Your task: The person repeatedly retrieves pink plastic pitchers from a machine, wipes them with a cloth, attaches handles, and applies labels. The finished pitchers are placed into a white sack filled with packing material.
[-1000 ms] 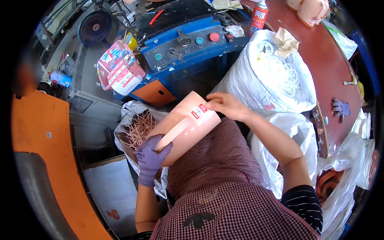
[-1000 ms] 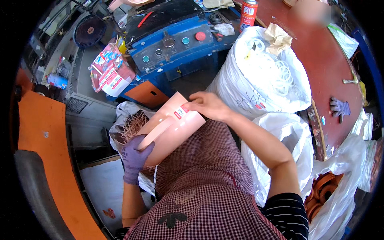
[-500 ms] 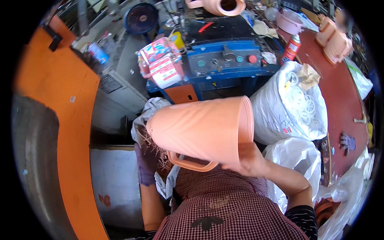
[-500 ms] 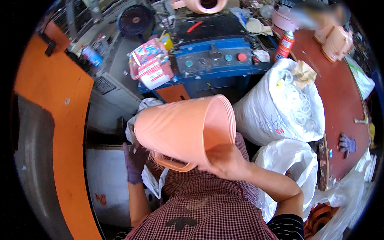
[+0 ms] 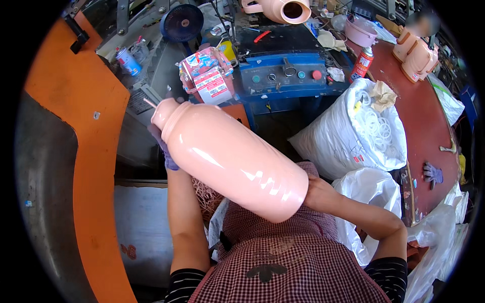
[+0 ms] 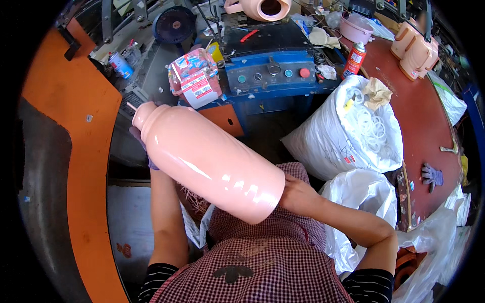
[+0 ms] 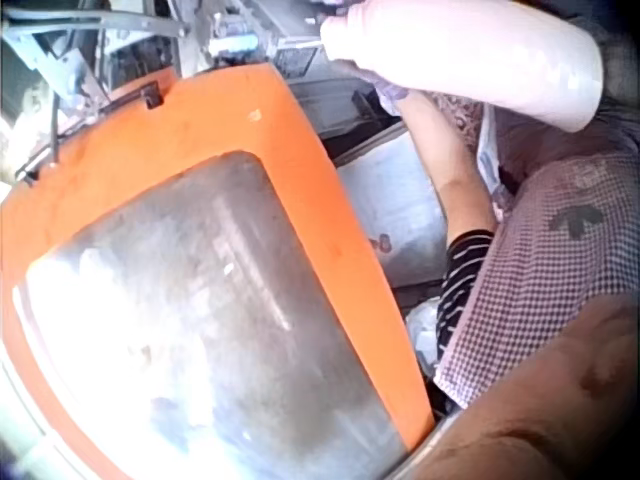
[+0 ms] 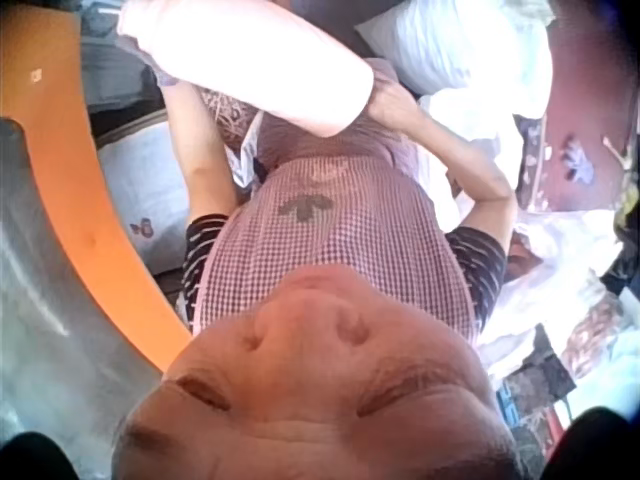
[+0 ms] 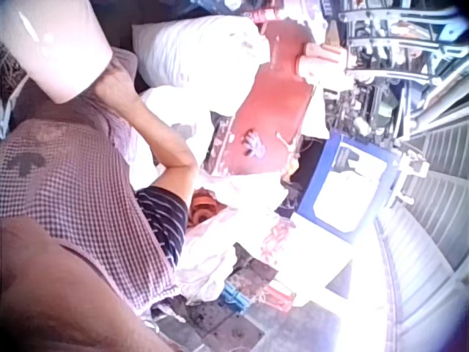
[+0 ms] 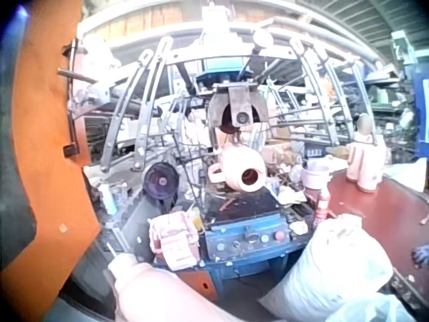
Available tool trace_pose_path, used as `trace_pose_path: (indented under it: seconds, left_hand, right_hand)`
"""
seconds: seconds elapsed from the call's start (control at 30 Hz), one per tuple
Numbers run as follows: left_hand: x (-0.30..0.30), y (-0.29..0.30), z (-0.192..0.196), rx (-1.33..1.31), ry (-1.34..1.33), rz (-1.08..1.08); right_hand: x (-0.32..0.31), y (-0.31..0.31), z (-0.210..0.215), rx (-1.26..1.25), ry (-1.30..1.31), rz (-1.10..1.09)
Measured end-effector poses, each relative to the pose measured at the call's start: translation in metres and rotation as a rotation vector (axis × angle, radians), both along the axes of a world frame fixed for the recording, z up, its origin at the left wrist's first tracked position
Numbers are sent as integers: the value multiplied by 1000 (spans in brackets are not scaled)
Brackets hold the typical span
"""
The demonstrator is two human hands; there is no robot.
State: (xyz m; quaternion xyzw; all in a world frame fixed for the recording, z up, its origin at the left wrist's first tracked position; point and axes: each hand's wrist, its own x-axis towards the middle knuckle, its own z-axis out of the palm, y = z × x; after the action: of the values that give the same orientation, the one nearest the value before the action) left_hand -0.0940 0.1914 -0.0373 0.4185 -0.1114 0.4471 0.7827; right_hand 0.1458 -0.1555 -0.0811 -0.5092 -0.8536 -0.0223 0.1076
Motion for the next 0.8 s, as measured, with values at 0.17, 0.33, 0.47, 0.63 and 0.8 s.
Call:
trace_pose_path:
  seconds: [0.17, 0.33, 0.47, 0.63, 0.8]
  left_hand:
    - [-11, -7, 31, -126, 375, 214]
    - [3, 7, 54, -178, 428, 213]
    - [23, -3, 59, -197, 571, 75]
    - [64, -30, 51, -240, 728, -36]
    - [78, -54, 27, -261, 805, -8]
  right_hand:
    - [18, -15, 4, -166, 316, -290]
    - [23, -7, 20, -60, 575, -371]
    - [0, 14, 46, 86, 745, -472]
    - [-39, 47, 70, -260, 987, -558]
    - [-53, 33, 45, -254, 995, -561]
